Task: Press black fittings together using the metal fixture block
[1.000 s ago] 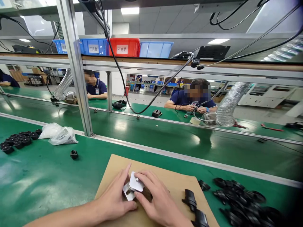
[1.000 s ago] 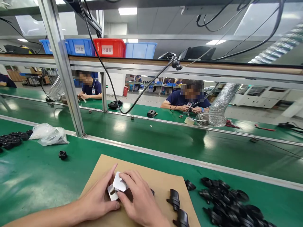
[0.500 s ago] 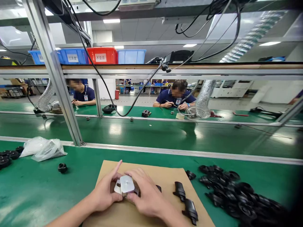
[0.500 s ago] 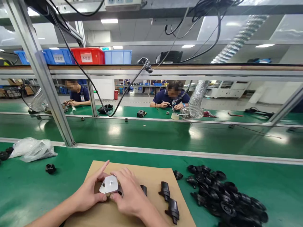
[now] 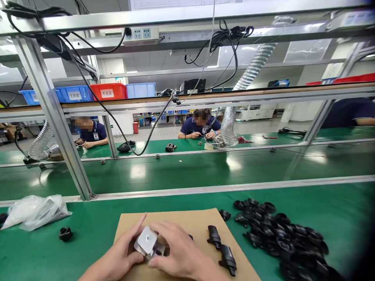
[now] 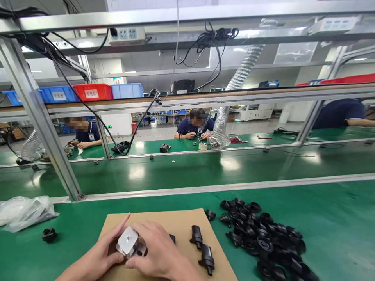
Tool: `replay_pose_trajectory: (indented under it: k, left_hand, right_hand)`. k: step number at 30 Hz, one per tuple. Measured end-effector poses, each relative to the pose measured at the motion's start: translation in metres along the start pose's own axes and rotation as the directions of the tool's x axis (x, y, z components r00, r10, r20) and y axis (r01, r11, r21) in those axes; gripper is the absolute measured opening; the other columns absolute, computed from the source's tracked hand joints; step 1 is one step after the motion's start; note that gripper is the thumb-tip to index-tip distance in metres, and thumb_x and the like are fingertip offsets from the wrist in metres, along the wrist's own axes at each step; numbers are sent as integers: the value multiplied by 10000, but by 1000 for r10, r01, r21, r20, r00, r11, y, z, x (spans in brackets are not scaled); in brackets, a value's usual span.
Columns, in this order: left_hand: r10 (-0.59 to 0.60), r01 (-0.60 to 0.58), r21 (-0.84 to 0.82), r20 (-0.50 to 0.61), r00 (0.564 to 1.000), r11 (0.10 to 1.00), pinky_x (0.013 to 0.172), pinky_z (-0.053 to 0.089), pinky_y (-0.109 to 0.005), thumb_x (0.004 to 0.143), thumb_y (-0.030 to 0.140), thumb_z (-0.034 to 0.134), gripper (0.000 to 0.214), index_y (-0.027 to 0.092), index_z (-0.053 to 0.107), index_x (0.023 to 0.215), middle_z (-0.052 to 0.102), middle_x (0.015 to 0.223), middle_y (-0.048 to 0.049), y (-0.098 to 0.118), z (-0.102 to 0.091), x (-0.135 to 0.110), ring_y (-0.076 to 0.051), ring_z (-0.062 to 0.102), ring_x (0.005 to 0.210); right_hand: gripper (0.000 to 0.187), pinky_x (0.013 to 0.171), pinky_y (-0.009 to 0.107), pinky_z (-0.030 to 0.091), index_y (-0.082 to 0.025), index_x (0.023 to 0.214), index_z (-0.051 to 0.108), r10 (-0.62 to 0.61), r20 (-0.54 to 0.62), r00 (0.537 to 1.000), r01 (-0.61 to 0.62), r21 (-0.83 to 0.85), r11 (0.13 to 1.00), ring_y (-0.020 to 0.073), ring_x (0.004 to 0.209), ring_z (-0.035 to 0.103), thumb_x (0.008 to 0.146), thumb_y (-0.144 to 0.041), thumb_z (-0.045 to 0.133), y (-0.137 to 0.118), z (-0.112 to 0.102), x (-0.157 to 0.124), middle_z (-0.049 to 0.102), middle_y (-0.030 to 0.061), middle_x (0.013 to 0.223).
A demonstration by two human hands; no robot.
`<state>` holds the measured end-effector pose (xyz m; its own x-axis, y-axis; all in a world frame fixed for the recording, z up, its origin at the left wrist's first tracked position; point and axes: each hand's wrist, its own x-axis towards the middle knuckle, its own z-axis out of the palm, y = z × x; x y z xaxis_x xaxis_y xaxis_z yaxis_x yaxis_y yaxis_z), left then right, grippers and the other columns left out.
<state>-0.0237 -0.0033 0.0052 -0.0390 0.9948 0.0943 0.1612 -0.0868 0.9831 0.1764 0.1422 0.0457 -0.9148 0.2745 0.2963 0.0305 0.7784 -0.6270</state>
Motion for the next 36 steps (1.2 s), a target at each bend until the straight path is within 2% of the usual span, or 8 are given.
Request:
replay_pose_trajectory:
  k: [5,10,17,21,25,30,33,36]
  left_hand:
    - [-46,52,-62,103,994,997,1262,264,-512,747,70,746,1235,409,19,1687,453,1620,-58,1,-8,-2,-317,443,1468]
    - [-48,48,-37,15,999,998,1272,263,-504,620,196,968,1556,342,-185,1654,475,1593,-95,-4,9,-4,-372,448,1456]
    - [-109,94,-112,-133,985,989,1141,445,-440,586,151,948,1610,329,-265,1630,584,1471,-74,-11,30,-2,-314,618,1208]
    - [-131,90,-186,-226,965,979,1109,477,-422,532,143,951,1635,319,-232,1647,547,1510,-105,-10,40,1,-325,605,1243]
    - [-133,137,-13,-353,926,990,1154,433,-426,695,180,787,1323,284,-74,1695,588,1451,-98,0,47,3,-305,602,1238]
    - [-90,97,26,-215,973,995,1153,445,-442,682,232,892,1355,284,4,1704,543,1494,-112,2,30,2,-315,605,1239]
    - [-58,56,-31,-91,994,998,1275,293,-481,560,282,1040,1542,327,4,1701,389,1638,-129,-4,16,-2,-366,440,1469]
    - [-69,70,-33,36,997,997,1289,245,-547,545,272,1063,1589,345,-32,1694,411,1637,-156,-7,7,-7,-388,424,1494]
  right_hand:
    - [814,938,342,461,-338,1378,619,-42,82,996,30,148,989,259,1095,599,648,-138,918,0,-14,1,670,5,1184]
    - [709,987,356,451,-283,1352,635,-105,93,990,85,195,977,256,1121,573,703,-106,859,-4,-8,3,669,21,1192]
    - [701,995,355,437,-276,1315,614,-75,73,994,54,254,966,257,1162,564,678,-113,858,-1,-4,3,646,26,1233]
    - [585,940,403,413,-250,1196,606,63,5,998,-63,122,990,277,1097,551,660,-166,823,-9,9,3,626,35,1165]
    - [358,909,478,373,-202,1057,569,196,-178,964,-208,-51,977,301,1017,523,738,-194,731,-22,34,4,604,73,1091]
    - [401,929,494,409,-202,1175,607,110,-145,983,-135,-173,976,330,1029,548,842,-354,769,-16,35,0,638,102,1133]
    - [654,1010,435,439,-247,1305,608,-28,20,999,29,-49,998,316,1137,600,751,-420,909,-6,12,-6,666,68,1273]
    - [759,1014,380,455,-308,1376,599,-91,115,989,83,78,994,287,1174,608,711,-331,964,-2,-8,-8,671,31,1316]
